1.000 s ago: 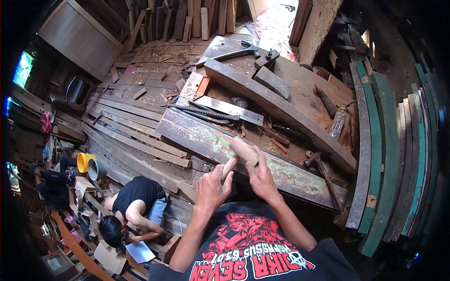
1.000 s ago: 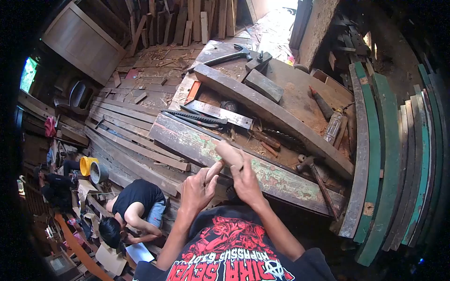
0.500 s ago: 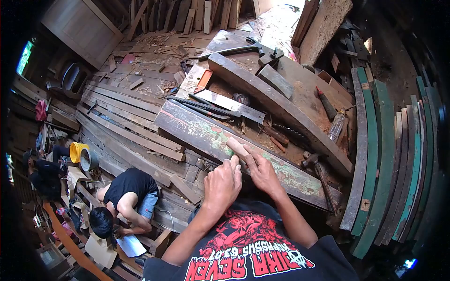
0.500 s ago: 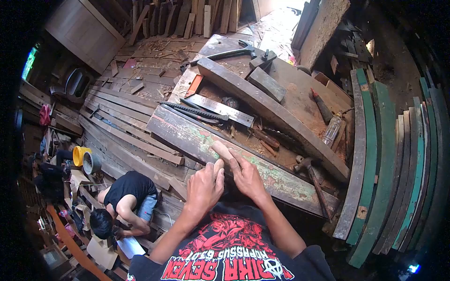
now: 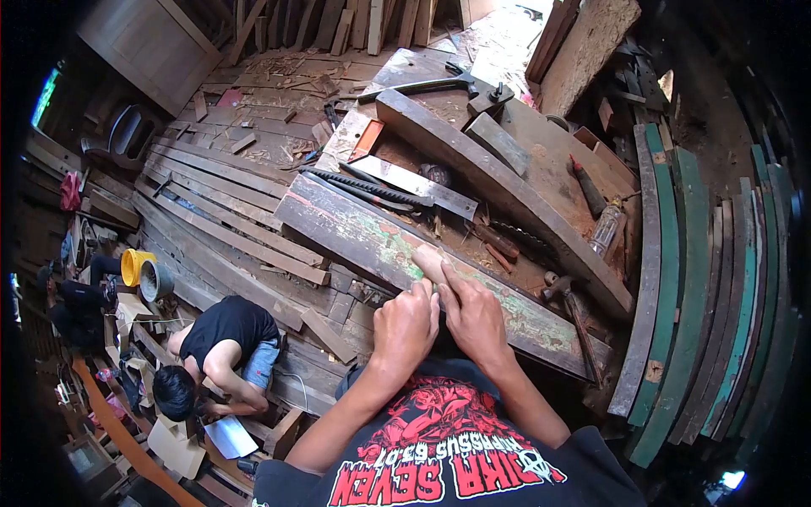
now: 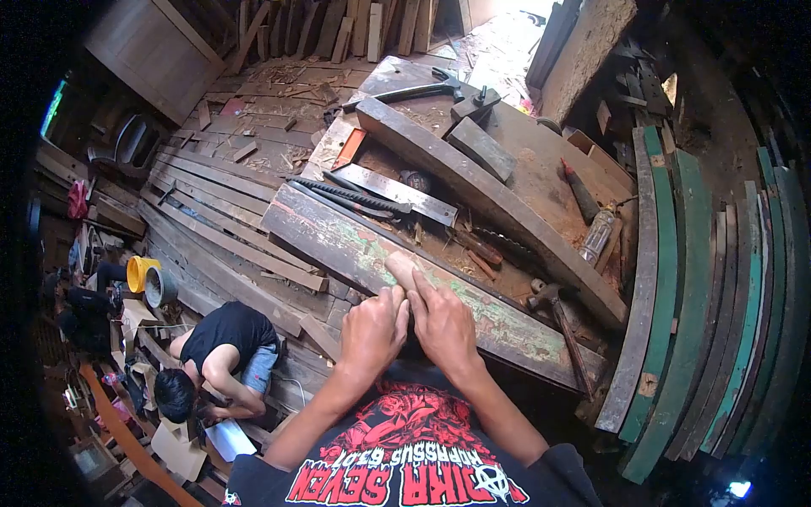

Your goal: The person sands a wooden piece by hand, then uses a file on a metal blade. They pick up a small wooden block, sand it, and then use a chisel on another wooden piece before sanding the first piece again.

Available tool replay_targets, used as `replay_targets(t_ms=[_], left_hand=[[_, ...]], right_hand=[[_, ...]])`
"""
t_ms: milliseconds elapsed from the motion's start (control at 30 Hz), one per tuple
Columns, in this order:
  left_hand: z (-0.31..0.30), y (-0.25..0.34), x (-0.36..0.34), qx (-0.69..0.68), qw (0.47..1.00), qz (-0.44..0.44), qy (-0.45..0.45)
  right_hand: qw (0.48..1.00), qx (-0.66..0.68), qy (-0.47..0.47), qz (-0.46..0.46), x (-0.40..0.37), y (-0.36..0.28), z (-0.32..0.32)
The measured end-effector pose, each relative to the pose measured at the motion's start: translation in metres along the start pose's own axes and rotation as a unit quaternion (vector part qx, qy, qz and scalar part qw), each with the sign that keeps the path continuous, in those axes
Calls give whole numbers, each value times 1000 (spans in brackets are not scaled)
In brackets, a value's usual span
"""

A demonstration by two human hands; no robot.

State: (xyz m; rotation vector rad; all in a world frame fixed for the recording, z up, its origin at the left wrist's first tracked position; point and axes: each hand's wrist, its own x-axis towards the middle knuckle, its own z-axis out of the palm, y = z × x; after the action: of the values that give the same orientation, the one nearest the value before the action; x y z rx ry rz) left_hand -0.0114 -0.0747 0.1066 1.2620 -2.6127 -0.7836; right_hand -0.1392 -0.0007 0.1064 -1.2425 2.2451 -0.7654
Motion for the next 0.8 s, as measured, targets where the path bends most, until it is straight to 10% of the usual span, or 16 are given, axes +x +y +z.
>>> replay_targets(t_ms=[800], left_hand=[[-6, 8, 8, -11, 1000, -4, 17]], right_hand=[[994, -97, 36, -21, -21, 17, -6]])
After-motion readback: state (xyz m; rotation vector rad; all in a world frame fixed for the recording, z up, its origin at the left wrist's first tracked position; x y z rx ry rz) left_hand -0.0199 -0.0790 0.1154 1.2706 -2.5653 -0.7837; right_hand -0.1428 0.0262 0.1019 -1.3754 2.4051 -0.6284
